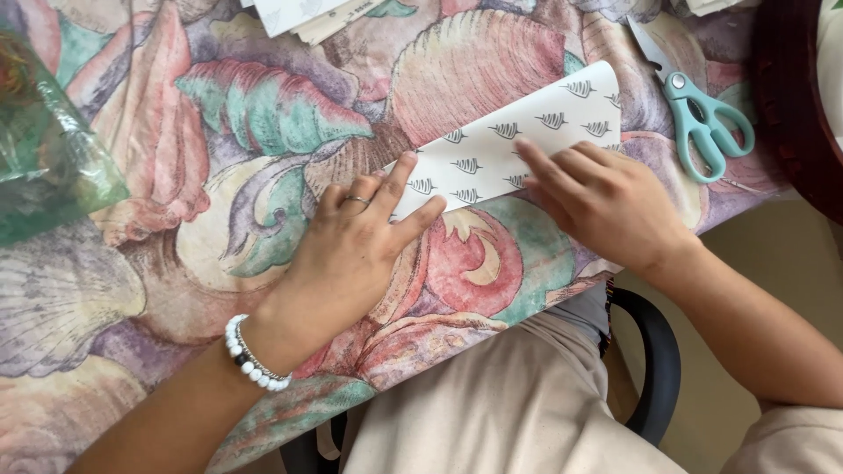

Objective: Folding printed paper sheets into bags and stacking them on a table.

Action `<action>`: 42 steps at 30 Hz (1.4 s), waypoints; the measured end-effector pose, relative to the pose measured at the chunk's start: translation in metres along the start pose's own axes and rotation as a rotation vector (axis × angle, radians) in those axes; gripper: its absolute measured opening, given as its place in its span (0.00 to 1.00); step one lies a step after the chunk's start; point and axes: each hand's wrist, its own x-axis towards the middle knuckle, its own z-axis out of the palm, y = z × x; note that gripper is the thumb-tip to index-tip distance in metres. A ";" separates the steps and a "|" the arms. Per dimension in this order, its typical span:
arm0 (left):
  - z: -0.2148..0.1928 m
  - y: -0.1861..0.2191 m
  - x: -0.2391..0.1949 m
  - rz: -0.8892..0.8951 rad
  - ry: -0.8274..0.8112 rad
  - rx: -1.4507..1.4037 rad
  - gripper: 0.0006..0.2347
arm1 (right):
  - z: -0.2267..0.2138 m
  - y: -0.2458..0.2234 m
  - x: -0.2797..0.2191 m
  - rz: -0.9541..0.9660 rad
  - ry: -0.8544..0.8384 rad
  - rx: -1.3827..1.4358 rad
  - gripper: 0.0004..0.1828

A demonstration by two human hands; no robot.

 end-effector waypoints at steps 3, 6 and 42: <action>0.002 0.001 0.003 -0.023 -0.032 -0.013 0.31 | -0.001 -0.018 0.038 -0.064 -0.031 0.022 0.28; 0.010 0.001 0.001 -0.020 0.005 0.035 0.31 | 0.003 -0.033 0.067 -0.037 -0.105 0.074 0.29; -0.006 0.019 0.016 -0.025 0.113 -0.185 0.22 | 0.007 0.013 -0.008 -0.042 0.115 0.373 0.09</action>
